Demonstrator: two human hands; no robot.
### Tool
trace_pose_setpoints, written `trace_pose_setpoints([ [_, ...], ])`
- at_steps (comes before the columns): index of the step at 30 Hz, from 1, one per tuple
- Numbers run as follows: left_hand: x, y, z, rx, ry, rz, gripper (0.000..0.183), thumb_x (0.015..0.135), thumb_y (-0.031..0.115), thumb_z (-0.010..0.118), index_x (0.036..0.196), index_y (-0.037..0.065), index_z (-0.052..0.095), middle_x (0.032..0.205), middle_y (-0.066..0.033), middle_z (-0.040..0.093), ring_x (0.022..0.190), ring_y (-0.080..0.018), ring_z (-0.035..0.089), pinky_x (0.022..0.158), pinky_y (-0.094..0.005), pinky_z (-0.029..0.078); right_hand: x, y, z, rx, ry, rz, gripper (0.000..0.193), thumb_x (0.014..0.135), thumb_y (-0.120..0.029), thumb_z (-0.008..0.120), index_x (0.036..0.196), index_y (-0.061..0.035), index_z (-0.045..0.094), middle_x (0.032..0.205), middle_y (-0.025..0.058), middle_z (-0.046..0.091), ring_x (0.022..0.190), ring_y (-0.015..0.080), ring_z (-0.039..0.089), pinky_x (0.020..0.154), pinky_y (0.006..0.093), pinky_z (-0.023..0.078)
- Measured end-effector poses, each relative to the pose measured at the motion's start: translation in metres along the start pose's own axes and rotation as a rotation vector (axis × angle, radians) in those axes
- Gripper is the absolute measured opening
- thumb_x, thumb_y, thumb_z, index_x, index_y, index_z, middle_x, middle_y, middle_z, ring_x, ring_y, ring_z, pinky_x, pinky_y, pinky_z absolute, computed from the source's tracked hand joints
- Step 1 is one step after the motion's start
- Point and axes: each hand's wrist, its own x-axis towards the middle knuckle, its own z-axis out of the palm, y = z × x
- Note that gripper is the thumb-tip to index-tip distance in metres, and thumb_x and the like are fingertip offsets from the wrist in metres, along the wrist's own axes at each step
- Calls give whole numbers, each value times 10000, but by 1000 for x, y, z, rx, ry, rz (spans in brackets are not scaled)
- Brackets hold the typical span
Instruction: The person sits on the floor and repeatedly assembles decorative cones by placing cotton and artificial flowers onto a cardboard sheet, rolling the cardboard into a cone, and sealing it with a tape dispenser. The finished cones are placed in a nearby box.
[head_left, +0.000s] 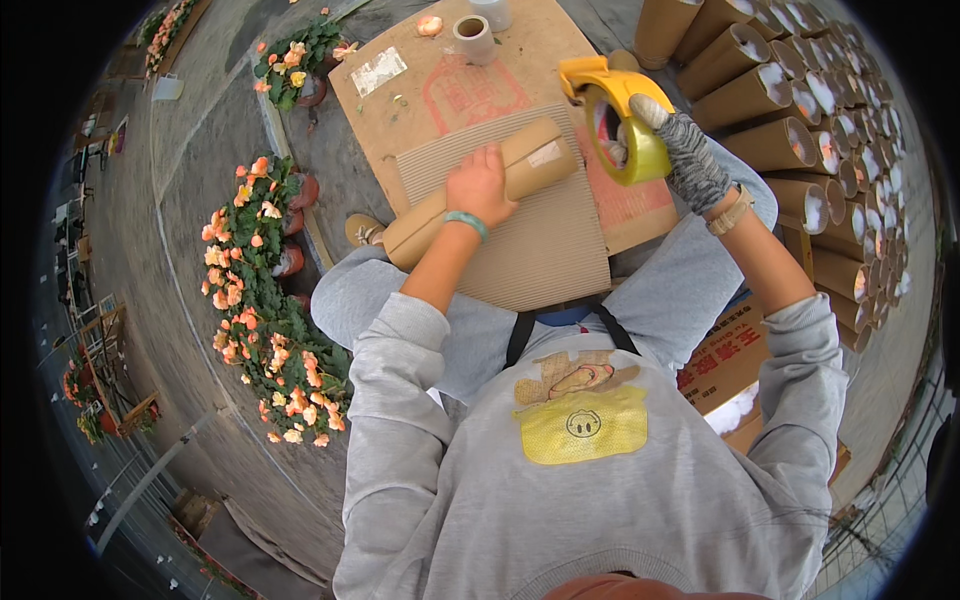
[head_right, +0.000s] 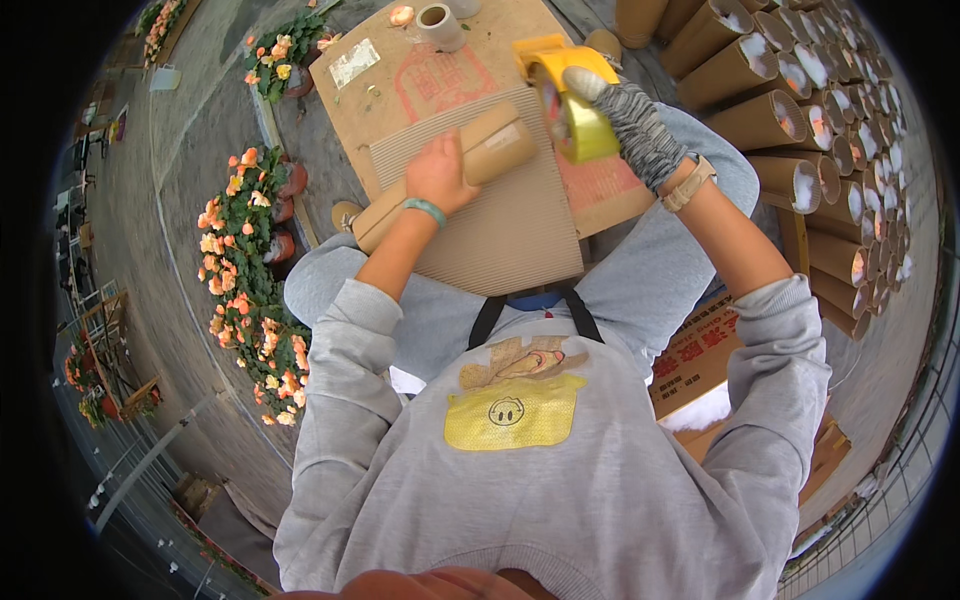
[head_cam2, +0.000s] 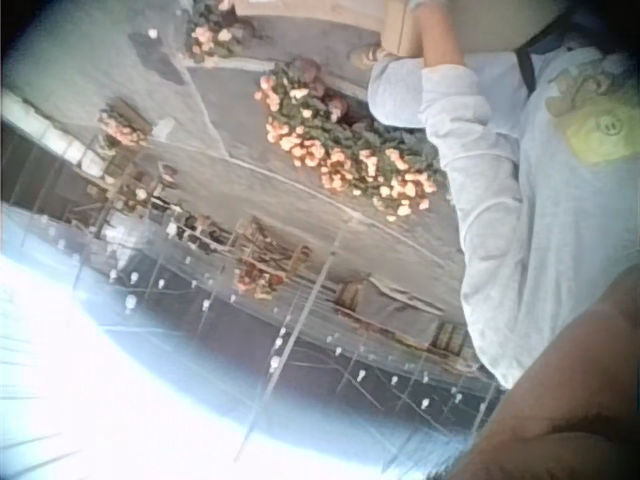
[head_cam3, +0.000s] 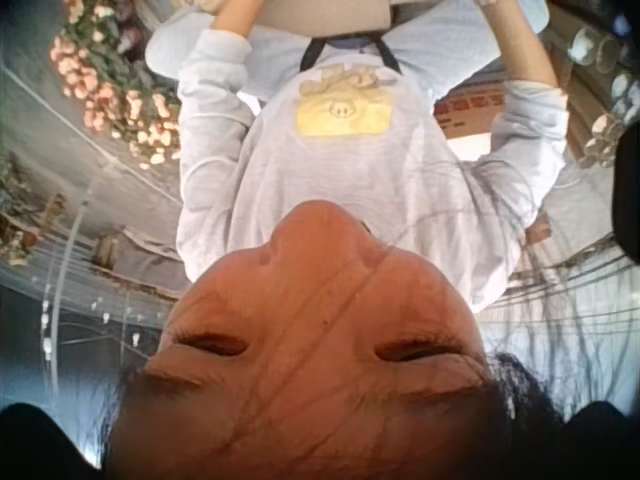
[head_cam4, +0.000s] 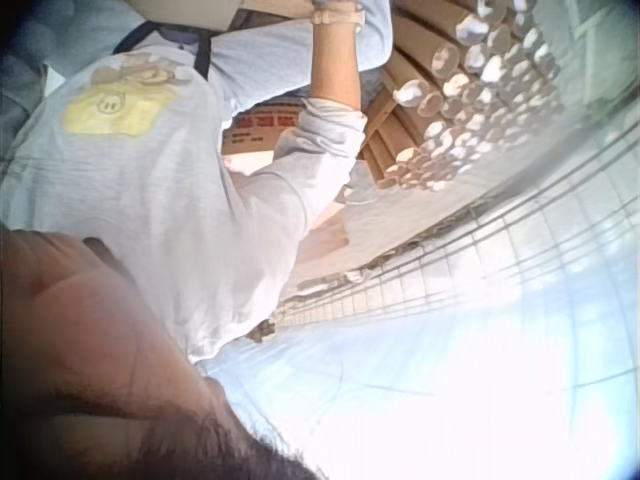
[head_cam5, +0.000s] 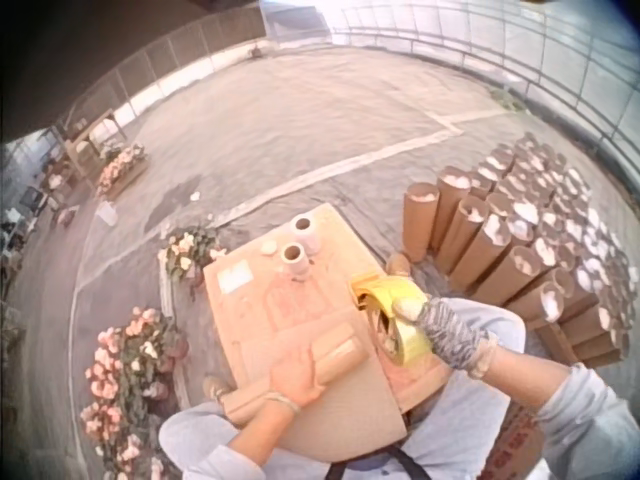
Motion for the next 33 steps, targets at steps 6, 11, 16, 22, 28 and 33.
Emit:
trace_pose_setpoints([
  [6,2,-4,12,-92,-129,-70,835,589,335,771,1253,-8,398,1070,-151,569,965,-300,568,792,-403,490,-37,22,72,-321,-79,22,430,833,-360,648,1072,-9,584,889,43,633,804,106,586,704,246,473],
  [11,10,-20,9,-159,-112,-27,845,586,381,764,1244,-7,405,1127,-184,560,1026,-331,555,829,-409,478,-117,68,44,-157,-33,184,479,800,-299,658,1162,-12,534,980,52,617,882,117,573,770,270,465],
  [16,30,-18,-29,-171,-281,-36,814,597,396,747,1230,-1,422,1108,-184,570,994,-355,565,830,-419,474,-118,133,24,-107,-142,245,559,810,-338,630,1240,-18,471,1067,76,587,944,146,561,825,296,463],
  [22,-9,16,-126,-137,15,322,662,568,277,729,1120,8,483,1037,-162,572,931,-310,573,776,-398,486,-42,123,18,656,-265,509,625,832,-400,620,1293,-22,430,1186,114,564,1065,195,562,910,331,459],
  [28,-52,59,-75,-52,10,412,680,567,242,733,1140,-7,465,1035,-163,574,965,-301,571,776,-397,486,37,4,24,163,-528,-39,657,840,-473,588,1286,-15,434,1162,127,573,1007,191,593,896,340,482],
  [33,4,15,-9,-127,-281,-22,657,604,346,764,1089,0,489,1074,-143,584,994,-307,569,809,-407,485,-108,-5,47,28,-142,351,619,794,-339,693,1269,-18,459,973,76,624,823,133,621,719,242,504],
])
